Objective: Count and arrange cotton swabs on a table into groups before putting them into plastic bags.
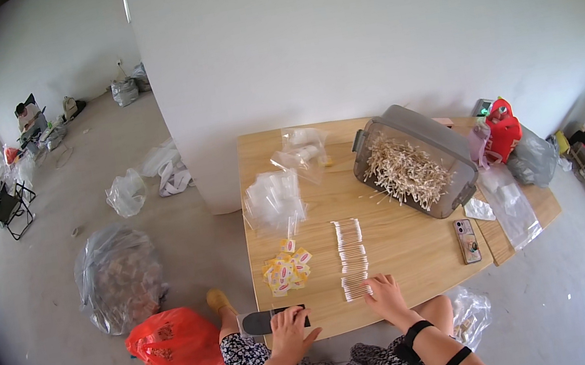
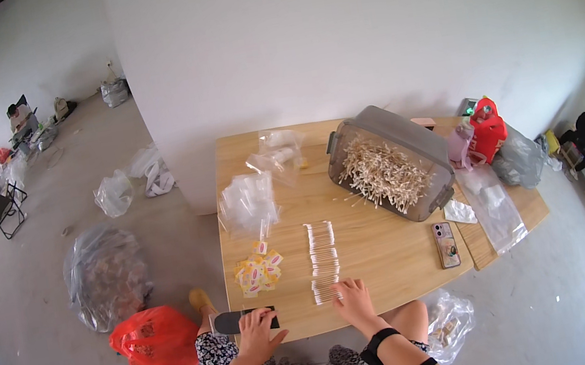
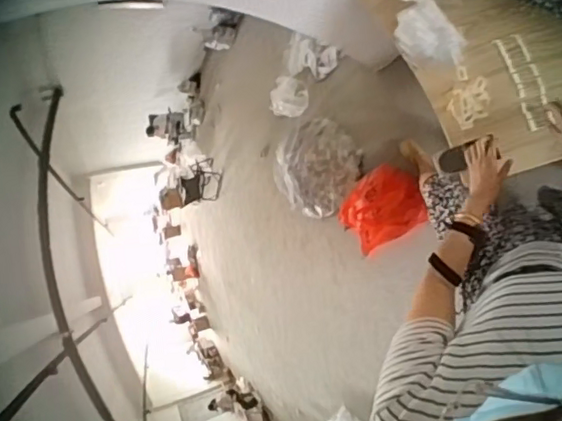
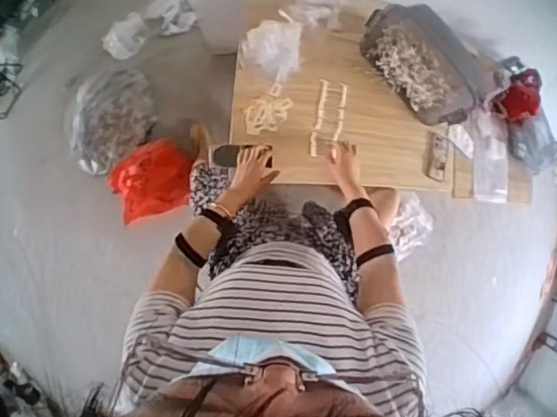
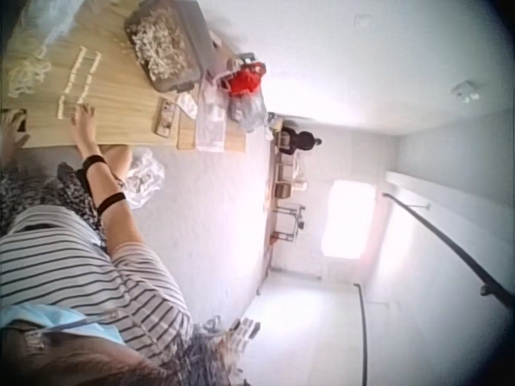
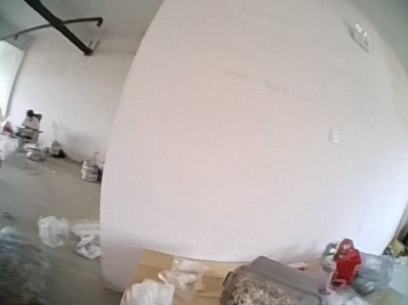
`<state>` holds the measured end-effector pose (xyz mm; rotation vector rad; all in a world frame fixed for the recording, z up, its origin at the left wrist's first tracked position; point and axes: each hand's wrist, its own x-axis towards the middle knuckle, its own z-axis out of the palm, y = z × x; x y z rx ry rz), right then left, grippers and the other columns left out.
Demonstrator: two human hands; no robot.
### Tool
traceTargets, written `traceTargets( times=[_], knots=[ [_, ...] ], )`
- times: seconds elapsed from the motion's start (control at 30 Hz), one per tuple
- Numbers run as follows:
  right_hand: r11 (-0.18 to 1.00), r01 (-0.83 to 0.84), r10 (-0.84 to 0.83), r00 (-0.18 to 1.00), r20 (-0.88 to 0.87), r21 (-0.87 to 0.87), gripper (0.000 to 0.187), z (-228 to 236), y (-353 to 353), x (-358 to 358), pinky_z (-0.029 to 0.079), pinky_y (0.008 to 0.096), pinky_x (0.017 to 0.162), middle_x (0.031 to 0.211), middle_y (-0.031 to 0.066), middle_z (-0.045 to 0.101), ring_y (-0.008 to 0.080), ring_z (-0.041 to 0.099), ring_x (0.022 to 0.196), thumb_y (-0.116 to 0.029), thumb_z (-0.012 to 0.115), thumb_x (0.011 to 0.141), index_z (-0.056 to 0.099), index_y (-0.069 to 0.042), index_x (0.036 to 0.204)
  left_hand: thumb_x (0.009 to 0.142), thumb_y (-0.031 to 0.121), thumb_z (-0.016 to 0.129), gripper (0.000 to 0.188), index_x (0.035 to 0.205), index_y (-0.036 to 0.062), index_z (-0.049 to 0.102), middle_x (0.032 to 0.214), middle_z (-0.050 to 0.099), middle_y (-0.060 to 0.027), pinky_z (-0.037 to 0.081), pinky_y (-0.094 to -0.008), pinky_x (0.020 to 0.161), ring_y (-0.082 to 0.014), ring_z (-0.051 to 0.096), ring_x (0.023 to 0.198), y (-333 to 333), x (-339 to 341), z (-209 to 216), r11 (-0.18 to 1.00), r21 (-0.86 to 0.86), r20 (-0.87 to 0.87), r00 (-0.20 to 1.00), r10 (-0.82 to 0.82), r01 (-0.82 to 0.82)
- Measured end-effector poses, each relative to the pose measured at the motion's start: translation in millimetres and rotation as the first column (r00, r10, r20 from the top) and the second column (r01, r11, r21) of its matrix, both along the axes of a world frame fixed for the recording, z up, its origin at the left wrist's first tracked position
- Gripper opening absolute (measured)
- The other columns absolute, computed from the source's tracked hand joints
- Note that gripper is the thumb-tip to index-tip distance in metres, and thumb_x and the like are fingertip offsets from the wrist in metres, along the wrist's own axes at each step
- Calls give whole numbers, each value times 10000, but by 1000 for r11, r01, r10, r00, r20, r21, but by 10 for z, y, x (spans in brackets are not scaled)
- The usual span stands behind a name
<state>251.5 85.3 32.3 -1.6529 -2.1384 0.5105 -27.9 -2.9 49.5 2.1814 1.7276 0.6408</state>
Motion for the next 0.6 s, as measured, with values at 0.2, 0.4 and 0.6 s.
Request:
traceTargets(
  times=[0.2, 0.4, 0.6],
  knots=[
    [993, -101, 93, 990, 110, 65, 298, 35, 163, -74, 398, 468, 1050, 1308, 75, 541, 328, 459, 1261, -149, 677, 842, 699, -154, 1139, 898, 341, 700, 499, 1304, 96, 546, 1234, 521, -125, 349, -491, 1023, -349, 479, 1165, 29, 458, -95, 1000, -4, 132, 991, -27, 28],
    [993, -109, 102, 988, 113, 55, 291, -15, 242, -53, 398, 477, 1045, 1292, 78, 540, 331, 457, 1261, -129, 674, 833, 709, -173, 1118, 902, 346, 684, 548, 1345, 79, 503, 1277, 518, -132, 346, -489, 1037, -346, 479, 1193, 221, 788, -76, 993, -14, 91, 989, -115, 117],
    [991, -124, 120, 990, 75, 43, 301, -28, 259, -62, 401, 481, 1038, 1280, 73, 547, 325, 466, 1253, -109, 675, 808, 713, -169, 1101, 903, 389, 672, 716, 1444, -1, 413, 1437, 451, -168, 301, -509, 1129, -347, 424, 1331, 460, 1033, -260, 988, 61, -48, 989, -140, 142]
  ],
)
